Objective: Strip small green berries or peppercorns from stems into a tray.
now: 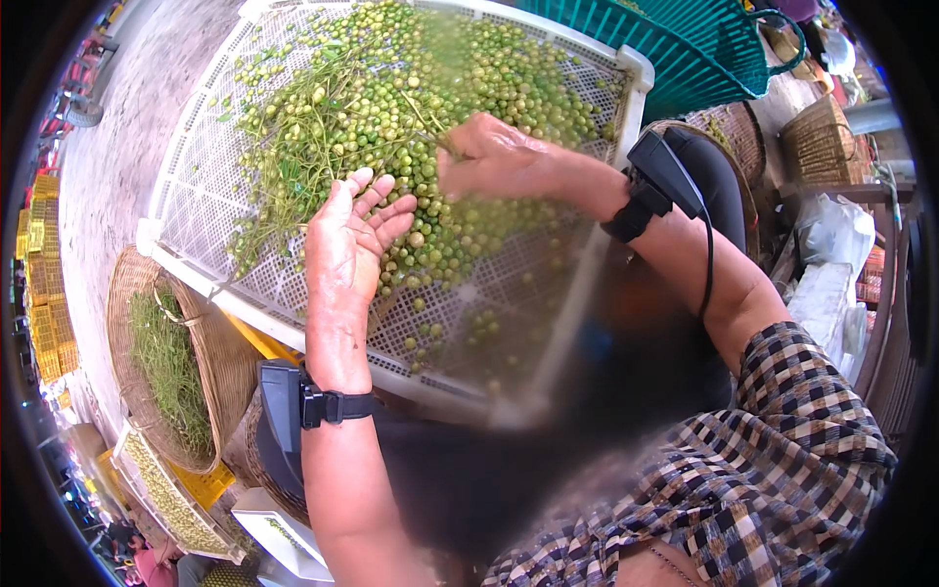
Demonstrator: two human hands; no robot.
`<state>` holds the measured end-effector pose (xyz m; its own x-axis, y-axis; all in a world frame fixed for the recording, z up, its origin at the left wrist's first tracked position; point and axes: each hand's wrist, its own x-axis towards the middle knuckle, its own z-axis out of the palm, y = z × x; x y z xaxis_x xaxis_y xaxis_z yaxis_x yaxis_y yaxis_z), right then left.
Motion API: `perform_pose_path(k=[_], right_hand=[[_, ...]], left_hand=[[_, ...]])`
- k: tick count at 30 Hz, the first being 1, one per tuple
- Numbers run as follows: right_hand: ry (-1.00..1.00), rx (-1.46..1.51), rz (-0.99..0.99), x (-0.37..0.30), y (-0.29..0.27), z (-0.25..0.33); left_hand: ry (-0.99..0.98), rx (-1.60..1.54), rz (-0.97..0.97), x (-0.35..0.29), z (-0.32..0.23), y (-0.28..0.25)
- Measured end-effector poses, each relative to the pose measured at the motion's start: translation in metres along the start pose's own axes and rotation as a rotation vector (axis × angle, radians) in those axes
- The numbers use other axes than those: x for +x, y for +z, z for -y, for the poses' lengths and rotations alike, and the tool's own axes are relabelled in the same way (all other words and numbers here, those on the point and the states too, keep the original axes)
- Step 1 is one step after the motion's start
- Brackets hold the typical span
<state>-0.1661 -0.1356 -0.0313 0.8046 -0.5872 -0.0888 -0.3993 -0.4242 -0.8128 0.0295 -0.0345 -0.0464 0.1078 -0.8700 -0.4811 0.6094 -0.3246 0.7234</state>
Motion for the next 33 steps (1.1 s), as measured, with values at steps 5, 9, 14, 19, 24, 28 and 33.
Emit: perform_pose_path(k=[5, 9, 14, 19, 24, 28, 33], right_hand=[[-0.014, 0.091, -0.134, -0.003, 0.033, 0.020], [-0.047, 0.043, -0.197, -0.002, 0.057, 0.026], [0.025, 0.149, -0.146, -0.002, 0.037, 0.018], [0.034, 0.139, -0.261, -0.001, 0.022, -0.001], [0.361, 0.737, -0.260, -0.002, 0.029, 0.005], [0.437, 0.869, -0.423, -0.001, 0.012, -0.008], [0.515, 0.738, -0.575, 0.006, -0.010, -0.012]], left_hand=[[-0.043, -0.188, -0.047, 0.002, 0.008, 0.015], [-0.081, -0.240, 0.191, 0.008, 0.012, -0.002], [-0.077, -0.141, -0.075, -0.007, 0.007, 0.038], [-0.051, 0.311, 0.000, -0.012, 0.008, 0.031], [0.060, 0.337, 0.039, -0.005, 0.015, 0.028], [0.083, 0.575, 0.134, -0.002, 0.021, 0.034], [0.926, 1.569, -0.320, 0.013, 0.018, 0.026]])
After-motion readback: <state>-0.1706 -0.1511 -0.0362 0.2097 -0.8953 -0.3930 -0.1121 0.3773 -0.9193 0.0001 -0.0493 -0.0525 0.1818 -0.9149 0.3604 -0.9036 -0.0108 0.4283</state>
